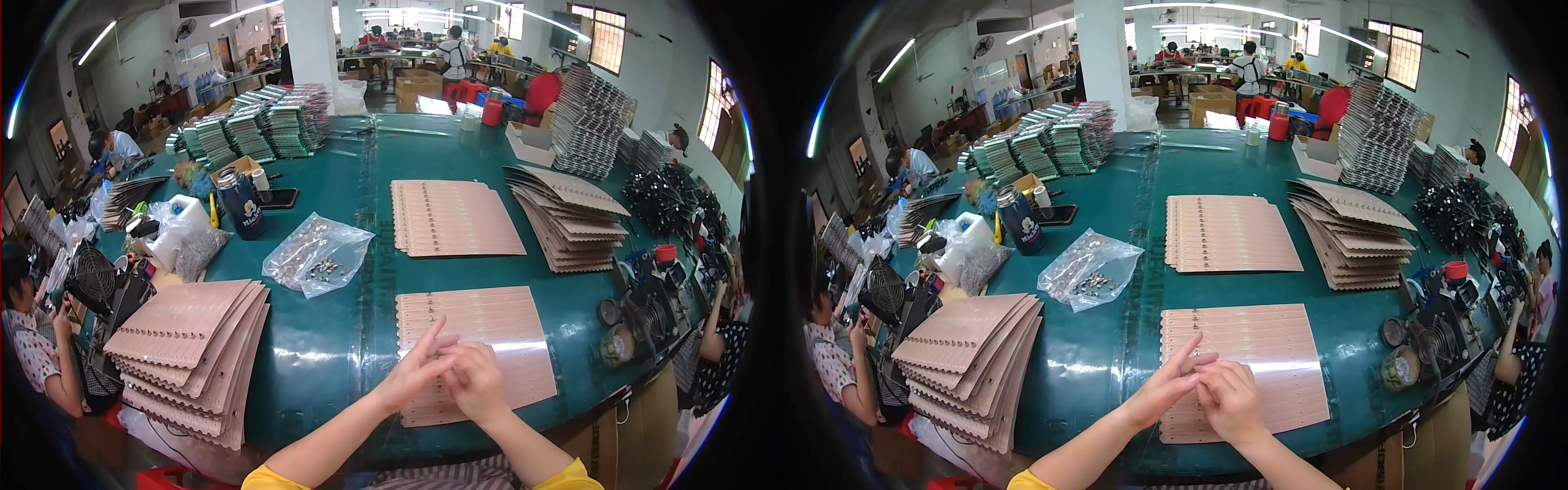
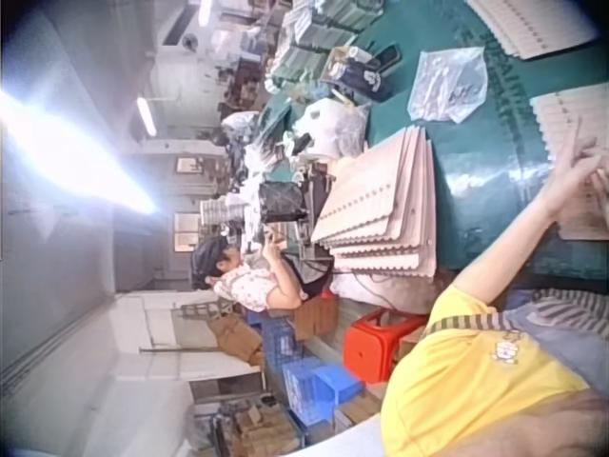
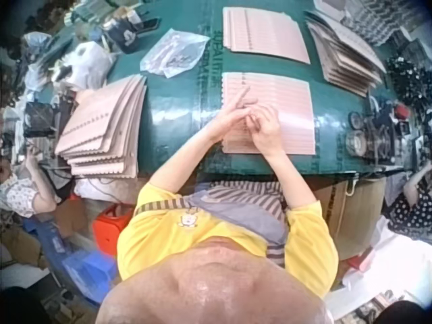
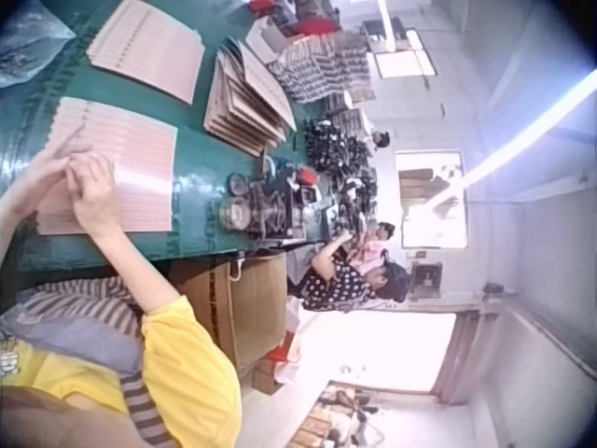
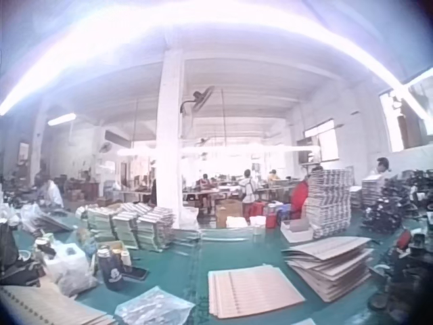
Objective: The person inserts metal connectors into the holes of circuit board panels by hand, solders components onto the LED strips using a soldering iron, and attaches connectors to another panel.
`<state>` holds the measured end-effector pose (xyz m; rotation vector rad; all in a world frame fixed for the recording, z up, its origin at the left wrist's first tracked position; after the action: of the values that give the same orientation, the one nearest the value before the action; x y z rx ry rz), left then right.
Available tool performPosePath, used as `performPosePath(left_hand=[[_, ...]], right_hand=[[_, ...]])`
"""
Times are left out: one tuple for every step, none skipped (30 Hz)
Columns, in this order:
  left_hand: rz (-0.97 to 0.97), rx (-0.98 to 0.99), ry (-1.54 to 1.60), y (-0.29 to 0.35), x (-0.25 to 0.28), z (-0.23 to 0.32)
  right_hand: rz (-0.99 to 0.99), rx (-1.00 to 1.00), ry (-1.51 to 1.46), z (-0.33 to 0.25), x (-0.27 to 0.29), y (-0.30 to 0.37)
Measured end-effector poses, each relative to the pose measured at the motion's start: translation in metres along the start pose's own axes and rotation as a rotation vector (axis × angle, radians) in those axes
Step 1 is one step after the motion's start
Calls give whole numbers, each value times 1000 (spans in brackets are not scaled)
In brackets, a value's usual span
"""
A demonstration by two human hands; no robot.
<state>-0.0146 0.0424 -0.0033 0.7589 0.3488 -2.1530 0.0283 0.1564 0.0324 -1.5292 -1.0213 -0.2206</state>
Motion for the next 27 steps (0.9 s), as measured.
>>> performPosePath(left_hand=[[-2,2,-2,-1,-1,1],[14,-33,-50,-2,0,7],[31,-67,-99,-3,1,14],[25,-64,-100,-5,5,21],[126,-279,-564,-7,13,40],[226,-496,-1027,-8,16,56],[417,-781,-1254,-9,24,69],[515,-833,-1315,-9,36,80],[609,-810,-1306,-14,59,86],[681,-839,-1372,-19,74,92],[681,-895,-1477,-25,83,99],[692,-866,-1557,-34,99,103],[754,-684,-1615,-41,118,105],[817,-705,-1663,-45,131,109],[878,-727,-1710,-49,141,112],[877,-727,-1706,-51,147,115],[899,-466,-1764,-56,157,115],[912,-202,-1805,-59,166,113],[903,-204,-1804,-62,166,114],[892,-156,-1829,-65,165,113],[880,-106,-1854,-68,165,112],[895,-108,-1834,-68,163,112],[892,-106,-1834,-67,165,111],[892,-188,-1829,-66,168,111],[892,-273,-1822,-66,168,111],[894,-274,-1820,-65,170,110],[864,-331,-1833,-64,171,108]], right_hand=[[11,-48,-47,2,1,-1],[23,-94,-95,5,3,-1],[25,-96,-94,7,5,1],[1,-141,-113,12,6,4],[-24,-189,-132,16,8,8],[-21,-195,-128,20,12,11],[-77,-246,-151,23,13,15],[-133,-297,-174,25,13,18],[-132,-296,-175,26,16,20],[-166,-333,-197,27,17,23],[-199,-370,-219,30,17,27],[-200,-373,-218,30,17,31],[-195,-386,-242,30,17,37],[-188,-395,-267,28,18,40],[-191,-391,-267,27,20,41],[-211,-386,-282,25,21,42],[-229,-382,-297,24,23,43],[-228,-352,-293,24,26,43],[-226,-356,-288,26,28,45],[-234,-361,-292,28,30,48],[-243,-365,-297,29,31,49],[-243,-368,-296,30,34,51],[-258,-387,-297,32,35,52],[-273,-406,-300,33,37,54],[-274,-405,-298,33,37,55],[-275,-430,-317,35,37,56],[-276,-454,-337,36,37,58]])
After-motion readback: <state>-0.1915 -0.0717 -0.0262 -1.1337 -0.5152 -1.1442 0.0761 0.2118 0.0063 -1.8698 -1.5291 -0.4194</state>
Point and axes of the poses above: each hand's wrist, its own y-axis away from the middle knuckle, its own x-axis out of the back of the hand, z = x × y, the point moved 4 cm from there along -y, towards the middle knuckle, and after that the axes turned 15 degrees about y, right-handed, at the moved point
